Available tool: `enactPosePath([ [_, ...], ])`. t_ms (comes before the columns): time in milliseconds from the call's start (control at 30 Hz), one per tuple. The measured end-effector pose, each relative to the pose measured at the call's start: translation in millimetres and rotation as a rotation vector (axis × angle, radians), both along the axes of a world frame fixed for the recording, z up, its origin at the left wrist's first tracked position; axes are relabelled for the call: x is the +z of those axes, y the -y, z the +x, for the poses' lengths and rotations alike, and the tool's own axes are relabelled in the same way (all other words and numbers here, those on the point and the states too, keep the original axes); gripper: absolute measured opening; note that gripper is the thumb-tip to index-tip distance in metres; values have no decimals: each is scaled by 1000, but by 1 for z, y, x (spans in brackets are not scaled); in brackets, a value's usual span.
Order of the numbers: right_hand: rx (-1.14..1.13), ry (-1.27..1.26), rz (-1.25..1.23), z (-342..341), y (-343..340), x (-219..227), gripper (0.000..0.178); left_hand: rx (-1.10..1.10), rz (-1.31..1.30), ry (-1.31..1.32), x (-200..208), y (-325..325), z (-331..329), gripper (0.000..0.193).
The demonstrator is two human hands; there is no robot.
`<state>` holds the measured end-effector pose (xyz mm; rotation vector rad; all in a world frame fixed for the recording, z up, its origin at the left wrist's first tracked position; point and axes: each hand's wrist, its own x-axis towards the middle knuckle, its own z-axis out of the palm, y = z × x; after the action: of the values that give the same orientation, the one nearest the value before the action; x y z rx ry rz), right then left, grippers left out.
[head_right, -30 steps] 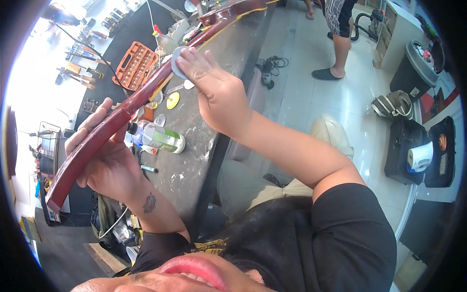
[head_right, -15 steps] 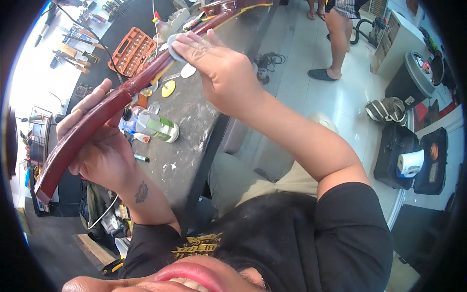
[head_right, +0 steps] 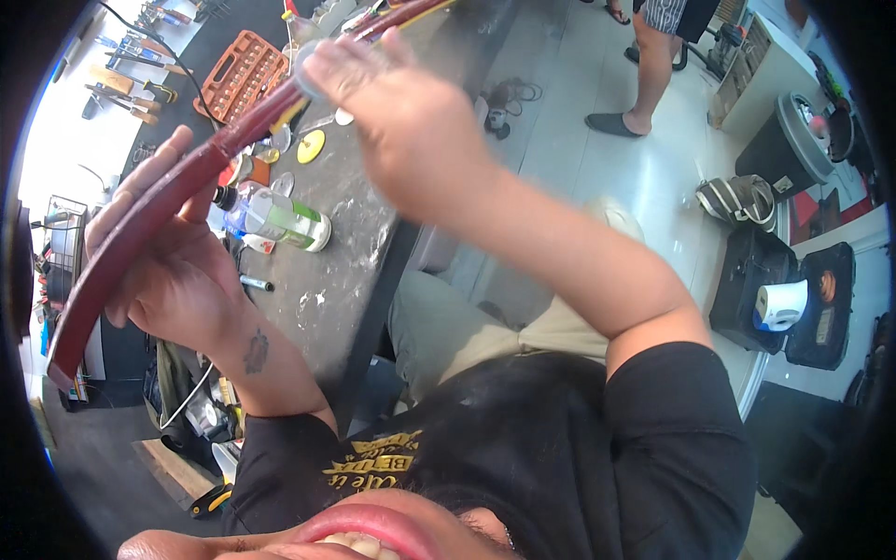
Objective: The person polishes the neck and headstock of a red electric guitar using a circular pad and a cloth.
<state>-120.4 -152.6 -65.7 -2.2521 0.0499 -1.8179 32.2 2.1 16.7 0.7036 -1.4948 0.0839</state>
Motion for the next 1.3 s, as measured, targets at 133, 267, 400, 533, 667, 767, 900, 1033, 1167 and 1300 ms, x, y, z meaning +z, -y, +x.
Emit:
enactPosePath([
  [133,86,62,48,-4,-28,-4,59,-90,12,52,-5,3,5,73],
  [267,-32,19,26,4,7,-50,51,-120,39,52,-2,-3,8,77],
  [400,-64,-352,219,-20,15,-128,43,-50,-8,37,-8,-6,-9,64],
  [533,-136,-334,286,-10,18,-150,36,-84,-109,54,-3,12,10,43],
  [667,26,-223,235,71,11,-111,33,-175,-151,-131,-28,-15,38,44],
  [767,85,-287,279,110,11,-94,32,325,-17,-81,-28,-30,28,64],
  [900,-33,-313,298,122,49,-120,31,342,-153,-1,-1,-2,6,30],
  [1033,-6,-379,237,134,38,-124,33,476,-153,-4,8,-12,-3,42],
  [1167,143,-303,289,126,26,-102,32,330,-208,-30,7,-1,-10,49],
  [1300,108,-322,314,134,44,-98,30,66,28,-35,0,-10,-16,55],
])
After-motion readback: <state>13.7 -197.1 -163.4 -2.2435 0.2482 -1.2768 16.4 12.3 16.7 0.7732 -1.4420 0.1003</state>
